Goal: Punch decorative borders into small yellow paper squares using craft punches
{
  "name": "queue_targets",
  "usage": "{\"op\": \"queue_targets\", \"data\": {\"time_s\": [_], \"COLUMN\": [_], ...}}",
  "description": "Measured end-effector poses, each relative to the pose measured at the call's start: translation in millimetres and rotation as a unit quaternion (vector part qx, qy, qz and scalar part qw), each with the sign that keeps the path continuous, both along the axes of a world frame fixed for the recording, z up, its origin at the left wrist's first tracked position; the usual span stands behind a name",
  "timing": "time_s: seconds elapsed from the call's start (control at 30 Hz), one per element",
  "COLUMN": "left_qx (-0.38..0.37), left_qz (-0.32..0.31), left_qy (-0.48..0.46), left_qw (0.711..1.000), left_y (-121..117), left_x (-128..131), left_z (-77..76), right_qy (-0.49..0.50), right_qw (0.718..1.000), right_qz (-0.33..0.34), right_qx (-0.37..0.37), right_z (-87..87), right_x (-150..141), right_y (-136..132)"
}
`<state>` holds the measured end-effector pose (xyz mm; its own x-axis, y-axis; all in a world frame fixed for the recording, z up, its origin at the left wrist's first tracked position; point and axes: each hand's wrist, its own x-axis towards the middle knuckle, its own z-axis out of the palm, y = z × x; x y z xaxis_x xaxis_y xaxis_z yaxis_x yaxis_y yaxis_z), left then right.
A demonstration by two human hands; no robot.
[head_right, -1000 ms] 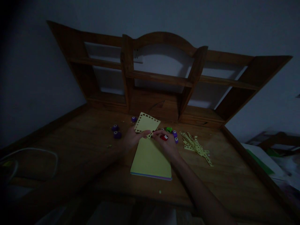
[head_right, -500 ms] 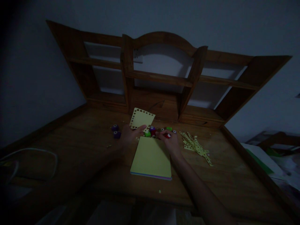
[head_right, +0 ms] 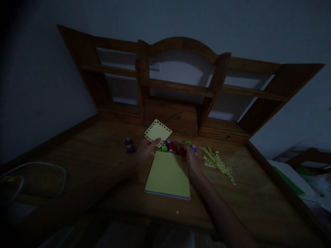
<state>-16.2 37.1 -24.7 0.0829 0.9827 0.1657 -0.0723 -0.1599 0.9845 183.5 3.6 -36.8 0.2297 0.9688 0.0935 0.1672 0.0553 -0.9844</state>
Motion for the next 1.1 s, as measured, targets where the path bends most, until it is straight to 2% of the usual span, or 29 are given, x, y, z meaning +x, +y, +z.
{"op": "queue_targets", "data": {"time_s": [0.1, 0.27, 0.4, 0.53, 0.67, 0.8, 0.9, 1.03, 1.1], "left_qx": [0.011, -0.002, -0.002, 0.033, 0.071, 0.069, 0.091, 0.108, 0.107], "left_qz": [-0.013, -0.006, 0.040, 0.077, 0.092, 0.094, 0.090, 0.072, 0.084], "left_qy": [-0.035, -0.070, -0.070, -0.069, -0.069, -0.031, -0.025, -0.050, -0.059], "left_qw": [0.999, 0.998, 0.997, 0.994, 0.991, 0.993, 0.991, 0.990, 0.989], "left_y": [1, 2, -2, -6, -11, -13, -14, -14, -16], "left_x": [4, 7, 3, -1, -4, -5, -5, -7, -10], "left_z": [-5.0, -8.2, 0.3, 13.0, 19.6, 18.7, 18.3, 22.4, 25.9], "right_qy": [0.007, -0.100, -0.200, -0.274, -0.335, -0.387, -0.381, -0.332, -0.312], "right_qw": [0.999, 0.989, 0.969, 0.939, 0.905, 0.885, 0.876, 0.889, 0.899], "right_qz": [0.032, 0.082, 0.080, 0.112, 0.182, 0.204, 0.216, 0.193, 0.179], "right_qx": [-0.017, 0.070, 0.124, 0.173, 0.190, 0.160, 0.201, 0.250, 0.252], "right_z": [6.0, 7.1, 6.1, 16.0, 27.0, 27.9, 25.5, 27.6, 30.2], "right_x": [-7, -18, -24, -37, -61, -82, -91, -96, -101], "right_y": [-4, -10, -16, -17, -2, 25, 41, 47, 45]}}
